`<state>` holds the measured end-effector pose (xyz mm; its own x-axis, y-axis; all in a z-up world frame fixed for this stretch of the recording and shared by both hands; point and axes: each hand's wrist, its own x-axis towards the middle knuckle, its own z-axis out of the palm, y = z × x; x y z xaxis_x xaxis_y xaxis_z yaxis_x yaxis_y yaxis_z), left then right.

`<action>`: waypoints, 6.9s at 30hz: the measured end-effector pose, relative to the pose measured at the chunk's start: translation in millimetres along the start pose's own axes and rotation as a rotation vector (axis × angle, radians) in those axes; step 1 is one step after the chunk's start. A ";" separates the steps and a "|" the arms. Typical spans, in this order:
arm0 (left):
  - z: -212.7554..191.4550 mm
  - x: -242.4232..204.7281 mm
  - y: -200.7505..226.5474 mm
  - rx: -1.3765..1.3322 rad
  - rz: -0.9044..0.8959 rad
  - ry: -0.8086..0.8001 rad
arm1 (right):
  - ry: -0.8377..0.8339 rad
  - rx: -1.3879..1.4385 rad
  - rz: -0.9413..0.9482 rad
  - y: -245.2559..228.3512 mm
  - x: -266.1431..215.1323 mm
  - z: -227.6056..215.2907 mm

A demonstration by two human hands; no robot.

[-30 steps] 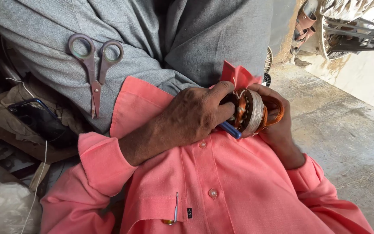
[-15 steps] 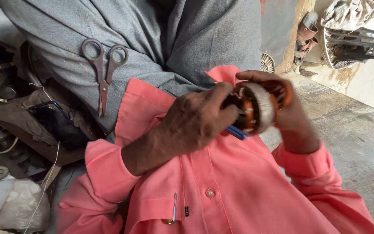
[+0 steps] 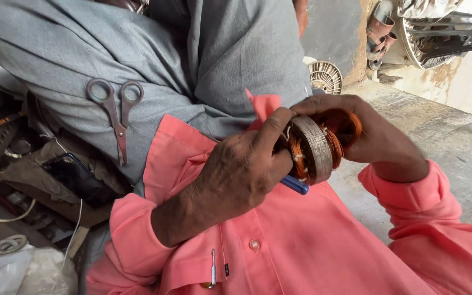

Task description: Repairing a fan motor by winding copper coils and preparing components with scissors and sandpaper.

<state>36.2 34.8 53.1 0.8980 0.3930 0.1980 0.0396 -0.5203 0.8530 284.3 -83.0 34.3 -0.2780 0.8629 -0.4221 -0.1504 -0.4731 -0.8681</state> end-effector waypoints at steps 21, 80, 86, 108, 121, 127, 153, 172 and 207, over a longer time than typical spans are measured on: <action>2.1 -21.4 3.3 0.025 -0.179 -0.183 | -0.121 0.491 0.087 100.0 8.8 10.7; -4.3 -36.9 -14.1 -0.234 -0.150 -0.149 | -0.196 0.589 0.079 85.2 38.1 18.4; -13.9 -32.4 -7.3 -0.039 0.004 -0.187 | -0.157 0.630 0.079 84.3 32.6 26.4; -16.3 -31.2 -11.6 0.057 0.067 -0.237 | -0.078 0.670 0.152 93.0 27.2 27.0; -6.1 -28.9 -6.5 0.257 0.075 -0.322 | -0.141 0.766 0.078 83.3 31.6 31.3; -11.5 -30.1 -23.7 0.199 0.101 -0.200 | -0.038 0.778 0.099 88.1 26.5 31.4; -60.5 -91.1 -66.0 0.323 -0.831 -0.094 | 0.422 0.622 0.216 78.6 23.5 36.9; -71.3 -59.3 -73.8 0.458 -0.692 -0.123 | 0.339 0.666 0.159 89.2 17.9 29.8; -177.4 -34.6 -115.0 0.334 -0.491 0.513 | 0.503 0.469 0.018 167.8 64.0 5.7</action>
<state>-77.1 215.5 33.8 0.4318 0.8960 0.1032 0.5824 -0.3644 0.7267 235.9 -108.2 -136.9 0.1730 0.7781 -0.6039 -0.5758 -0.4175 -0.7030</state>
